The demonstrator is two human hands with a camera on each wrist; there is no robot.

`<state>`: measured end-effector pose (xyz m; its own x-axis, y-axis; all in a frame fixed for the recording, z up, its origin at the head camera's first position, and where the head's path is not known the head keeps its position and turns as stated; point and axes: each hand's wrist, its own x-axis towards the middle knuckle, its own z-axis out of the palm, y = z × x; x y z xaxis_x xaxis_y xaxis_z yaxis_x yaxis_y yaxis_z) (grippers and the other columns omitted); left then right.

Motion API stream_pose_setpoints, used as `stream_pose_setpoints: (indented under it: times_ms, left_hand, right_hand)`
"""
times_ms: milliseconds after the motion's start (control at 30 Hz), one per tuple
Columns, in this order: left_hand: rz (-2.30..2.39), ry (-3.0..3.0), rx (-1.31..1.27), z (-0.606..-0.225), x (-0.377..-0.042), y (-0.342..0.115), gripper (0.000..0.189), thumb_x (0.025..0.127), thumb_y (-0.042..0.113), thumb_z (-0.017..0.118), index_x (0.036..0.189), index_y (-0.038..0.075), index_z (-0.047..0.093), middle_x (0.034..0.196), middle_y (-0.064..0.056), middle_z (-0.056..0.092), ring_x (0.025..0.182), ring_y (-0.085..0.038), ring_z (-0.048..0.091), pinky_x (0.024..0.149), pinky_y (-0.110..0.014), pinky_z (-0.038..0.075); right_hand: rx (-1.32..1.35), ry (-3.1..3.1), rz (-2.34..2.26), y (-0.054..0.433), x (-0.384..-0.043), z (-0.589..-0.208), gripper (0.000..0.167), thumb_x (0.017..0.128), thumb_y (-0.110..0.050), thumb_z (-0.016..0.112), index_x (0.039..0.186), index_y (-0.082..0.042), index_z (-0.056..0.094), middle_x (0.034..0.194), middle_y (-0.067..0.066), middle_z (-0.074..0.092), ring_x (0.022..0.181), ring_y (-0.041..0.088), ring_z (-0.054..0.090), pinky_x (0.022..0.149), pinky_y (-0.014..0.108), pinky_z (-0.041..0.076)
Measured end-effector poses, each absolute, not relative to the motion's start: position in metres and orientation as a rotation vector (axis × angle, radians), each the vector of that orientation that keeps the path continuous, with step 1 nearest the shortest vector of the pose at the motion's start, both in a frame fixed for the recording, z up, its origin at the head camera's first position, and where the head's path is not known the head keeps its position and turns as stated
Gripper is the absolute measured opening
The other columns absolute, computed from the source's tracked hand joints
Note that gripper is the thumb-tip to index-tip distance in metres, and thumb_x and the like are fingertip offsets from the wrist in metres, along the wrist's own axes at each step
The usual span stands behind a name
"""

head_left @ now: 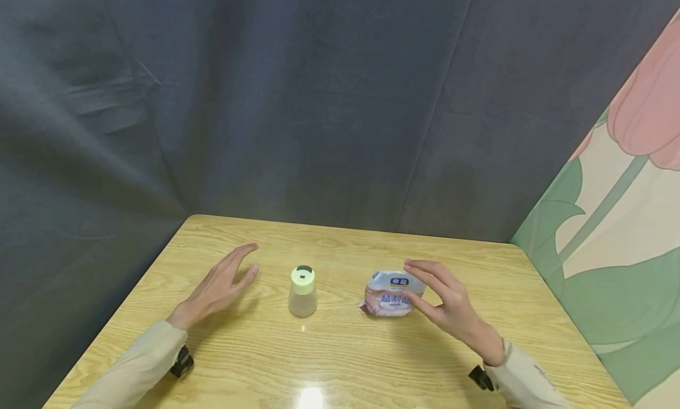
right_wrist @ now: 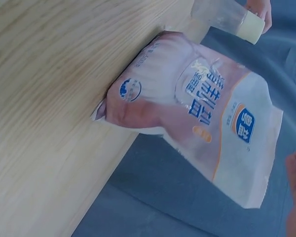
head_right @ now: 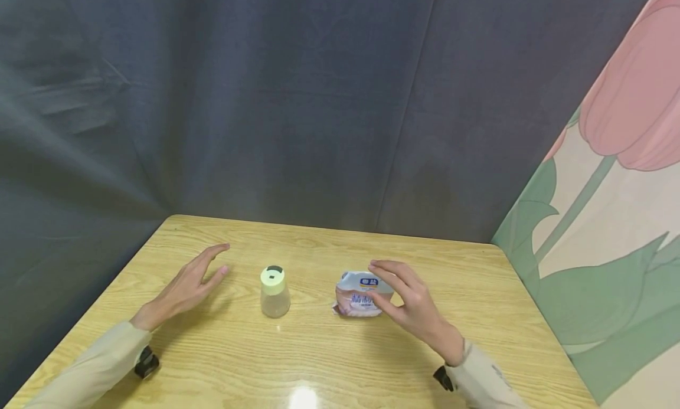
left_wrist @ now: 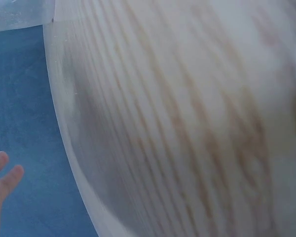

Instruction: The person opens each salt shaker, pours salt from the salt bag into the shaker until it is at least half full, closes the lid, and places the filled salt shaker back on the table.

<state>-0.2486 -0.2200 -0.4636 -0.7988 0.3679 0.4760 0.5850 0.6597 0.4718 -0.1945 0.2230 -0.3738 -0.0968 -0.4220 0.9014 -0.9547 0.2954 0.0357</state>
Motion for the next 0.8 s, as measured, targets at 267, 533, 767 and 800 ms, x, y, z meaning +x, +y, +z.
stream_pose_setpoints:
  times_ms: [267,533,767,800]
  left_hand:
    - [-0.915,-2.549,-0.757,-0.464,-0.248,-0.219,0.054,0.102,0.031,0.055,0.149,0.008,0.039,0.15,-0.012,0.043,0.135,-0.034,0.042,0.106,-0.055,0.037]
    - [-0.916,-2.544,-0.766,-0.464,-0.248,-0.218,0.054,0.102,0.03,0.056,0.149,0.009,0.039,0.15,-0.011,0.043,0.135,-0.034,0.042,0.107,-0.055,0.037]
    - [-0.905,-2.555,-0.781,-0.464,-0.248,-0.216,0.055,0.102,0.031,0.056,0.15,0.01,0.039,0.15,-0.012,0.043,0.135,-0.034,0.042,0.107,-0.055,0.037]
    - [-0.902,-2.555,-0.785,-0.464,-0.248,-0.216,0.055,0.102,0.031,0.056,0.15,0.009,0.039,0.15,-0.012,0.043,0.135,-0.034,0.042,0.107,-0.055,0.038]
  right_hand:
    - [1.287,-1.664,0.784,0.215,-0.194,-0.375,0.037,0.097,-0.021,0.067,0.106,0.015,0.067,0.1,0.028,0.065,0.088,0.037,0.063,0.094,0.023,0.049]
    - [1.33,-1.663,0.8,0.21,-0.2,-0.383,0.038,0.097,-0.022,0.067,0.105,0.015,0.067,0.101,0.027,0.065,0.088,0.036,0.064,0.091,0.022,0.05]
    - [1.352,-1.678,0.808,0.206,-0.205,-0.391,0.038,0.098,-0.023,0.066,0.108,0.014,0.066,0.103,0.026,0.065,0.088,0.034,0.064,0.087,0.022,0.052]
    - [1.353,-1.683,0.809,0.206,-0.205,-0.392,0.038,0.098,-0.023,0.065,0.109,0.014,0.066,0.103,0.026,0.065,0.088,0.034,0.064,0.086,0.021,0.052]
